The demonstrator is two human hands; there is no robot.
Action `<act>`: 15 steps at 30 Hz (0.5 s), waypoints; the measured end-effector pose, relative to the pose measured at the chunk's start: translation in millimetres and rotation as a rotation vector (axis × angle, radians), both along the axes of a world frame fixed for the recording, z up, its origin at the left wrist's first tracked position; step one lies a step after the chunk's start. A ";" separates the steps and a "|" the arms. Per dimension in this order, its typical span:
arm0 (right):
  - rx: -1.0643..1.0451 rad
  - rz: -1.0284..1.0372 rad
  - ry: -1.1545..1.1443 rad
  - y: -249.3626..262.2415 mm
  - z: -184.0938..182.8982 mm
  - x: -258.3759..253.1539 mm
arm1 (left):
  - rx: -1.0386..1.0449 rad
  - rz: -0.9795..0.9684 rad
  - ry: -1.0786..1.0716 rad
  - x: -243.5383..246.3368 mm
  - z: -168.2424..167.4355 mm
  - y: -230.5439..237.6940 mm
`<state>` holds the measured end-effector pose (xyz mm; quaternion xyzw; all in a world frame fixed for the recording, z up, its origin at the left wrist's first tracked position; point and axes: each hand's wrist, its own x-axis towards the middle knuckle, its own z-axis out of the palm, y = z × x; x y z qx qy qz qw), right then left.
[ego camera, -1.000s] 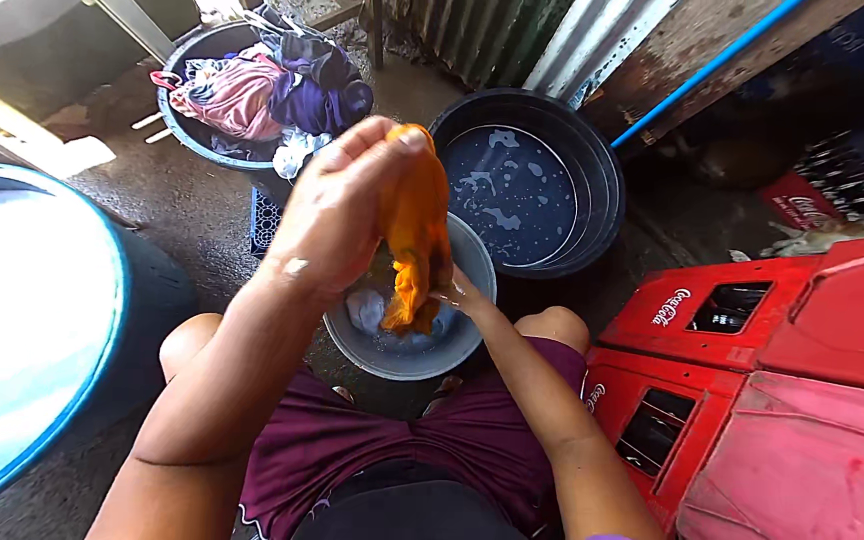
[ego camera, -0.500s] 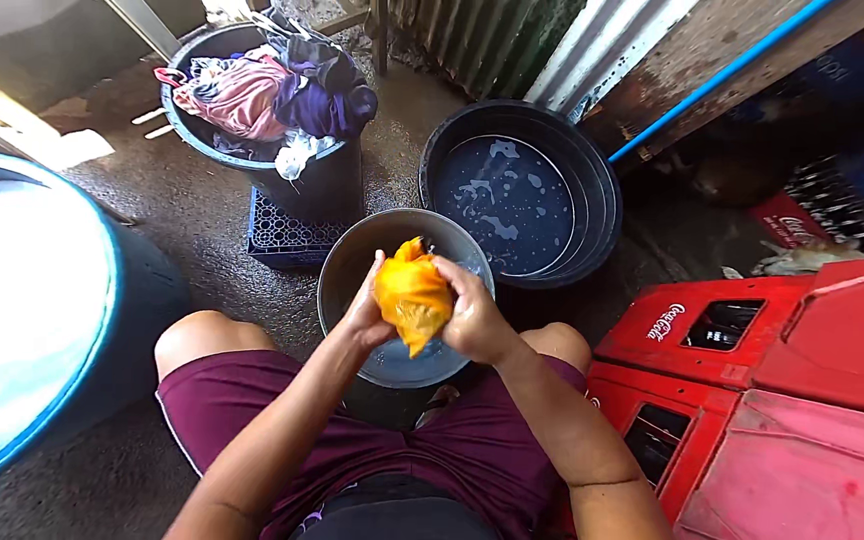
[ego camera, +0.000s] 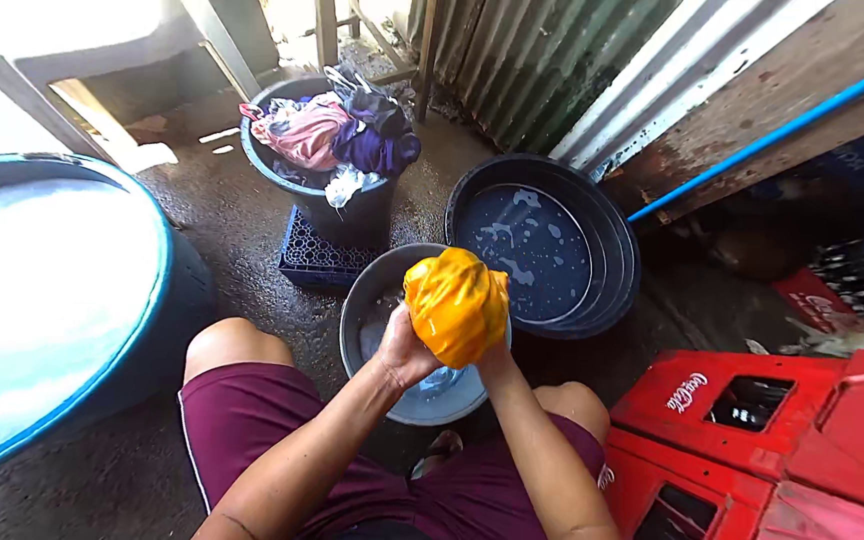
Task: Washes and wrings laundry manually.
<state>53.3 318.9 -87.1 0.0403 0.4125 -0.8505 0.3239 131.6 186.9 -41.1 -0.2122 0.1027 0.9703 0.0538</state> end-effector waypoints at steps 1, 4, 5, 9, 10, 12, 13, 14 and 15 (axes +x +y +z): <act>-0.024 -0.082 0.074 -4.8 8.4 -7.2 | -0.025 -0.009 -0.012 3.0 -2.7 0.6; 0.066 -0.114 0.362 -7.4 24.1 -28.7 | -0.092 -0.016 -0.086 15.5 -18.4 -1.1; 0.155 -0.143 0.447 -11.7 29.4 -28.3 | -0.102 -0.040 -0.101 19.2 -25.2 -2.5; 0.256 -0.038 0.890 -21.8 35.3 -10.4 | -0.080 -0.185 0.079 25.8 -55.5 -1.3; 0.228 0.016 0.932 -23.6 35.2 -5.9 | -0.026 -0.146 0.088 22.4 -54.6 -0.7; 0.175 0.043 0.848 -25.4 34.0 5.2 | 0.022 -0.018 0.077 14.1 -50.8 -2.1; 0.164 0.005 0.744 -24.9 33.3 10.8 | 0.030 0.044 0.049 11.7 -49.2 -3.5; 0.168 -0.066 0.621 -25.3 33.4 14.6 | 0.032 0.094 0.010 9.5 -47.3 -5.9; 0.190 -0.148 0.500 -26.2 33.9 16.7 | 0.014 0.132 -0.033 7.2 -44.2 -8.0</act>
